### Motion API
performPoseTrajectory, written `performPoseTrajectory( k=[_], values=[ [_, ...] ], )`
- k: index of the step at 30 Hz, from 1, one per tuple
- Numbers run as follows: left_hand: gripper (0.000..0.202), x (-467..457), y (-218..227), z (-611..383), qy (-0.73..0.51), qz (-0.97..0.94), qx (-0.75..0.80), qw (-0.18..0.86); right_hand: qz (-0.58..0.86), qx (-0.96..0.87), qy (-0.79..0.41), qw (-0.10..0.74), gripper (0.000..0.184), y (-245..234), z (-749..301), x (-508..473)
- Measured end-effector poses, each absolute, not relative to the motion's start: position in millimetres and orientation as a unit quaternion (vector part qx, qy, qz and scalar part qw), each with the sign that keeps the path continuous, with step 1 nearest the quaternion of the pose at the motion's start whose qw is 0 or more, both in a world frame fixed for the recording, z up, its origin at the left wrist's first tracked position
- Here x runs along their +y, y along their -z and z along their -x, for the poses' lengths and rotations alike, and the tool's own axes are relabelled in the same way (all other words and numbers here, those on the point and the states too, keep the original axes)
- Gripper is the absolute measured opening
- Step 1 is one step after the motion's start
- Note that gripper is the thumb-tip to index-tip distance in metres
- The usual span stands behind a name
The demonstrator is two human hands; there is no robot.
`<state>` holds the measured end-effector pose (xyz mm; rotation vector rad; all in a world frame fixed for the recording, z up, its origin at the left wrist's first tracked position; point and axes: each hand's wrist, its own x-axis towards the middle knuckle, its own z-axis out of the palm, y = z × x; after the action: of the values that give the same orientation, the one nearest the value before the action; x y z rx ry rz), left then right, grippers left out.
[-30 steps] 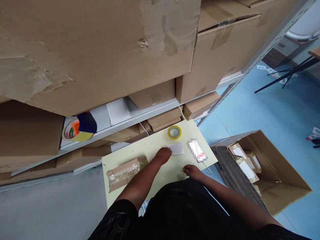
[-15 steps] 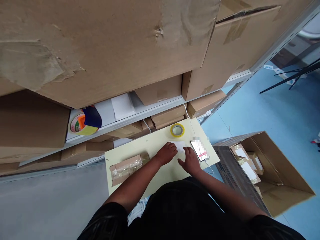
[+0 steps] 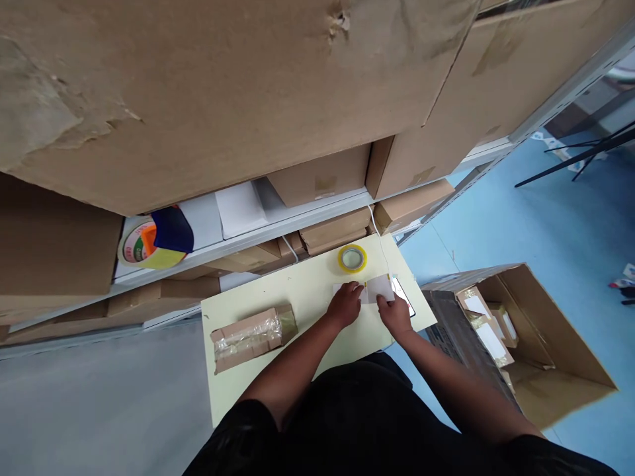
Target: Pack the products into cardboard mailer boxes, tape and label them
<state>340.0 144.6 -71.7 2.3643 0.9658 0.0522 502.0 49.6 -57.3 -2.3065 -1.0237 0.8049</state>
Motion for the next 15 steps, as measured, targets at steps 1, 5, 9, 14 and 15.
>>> performPoseTrajectory(
  k=[1,5,9,14,15],
  values=[
    [0.053,147,78,-345,0.028,-0.888,0.356,0.291,0.845,-0.376,-0.290,0.246,0.029,57,-505,46],
    [0.064,156,91,-365,0.129,-0.889,0.360,0.252,0.840,-0.389,-0.278,0.255,0.028,55,-513,37],
    [0.063,158,99,-371,0.141,-0.908,0.333,0.214,0.839,-0.369,-0.296,0.269,0.034,57,-518,34],
    [0.062,153,105,-370,0.143,-0.914,0.329,0.190,0.833,-0.341,-0.339,0.275,0.039,63,-522,30],
    [0.063,152,106,-370,0.146,-0.914,0.330,0.188,0.832,-0.341,-0.342,0.273,0.039,63,-523,30]
  ],
)
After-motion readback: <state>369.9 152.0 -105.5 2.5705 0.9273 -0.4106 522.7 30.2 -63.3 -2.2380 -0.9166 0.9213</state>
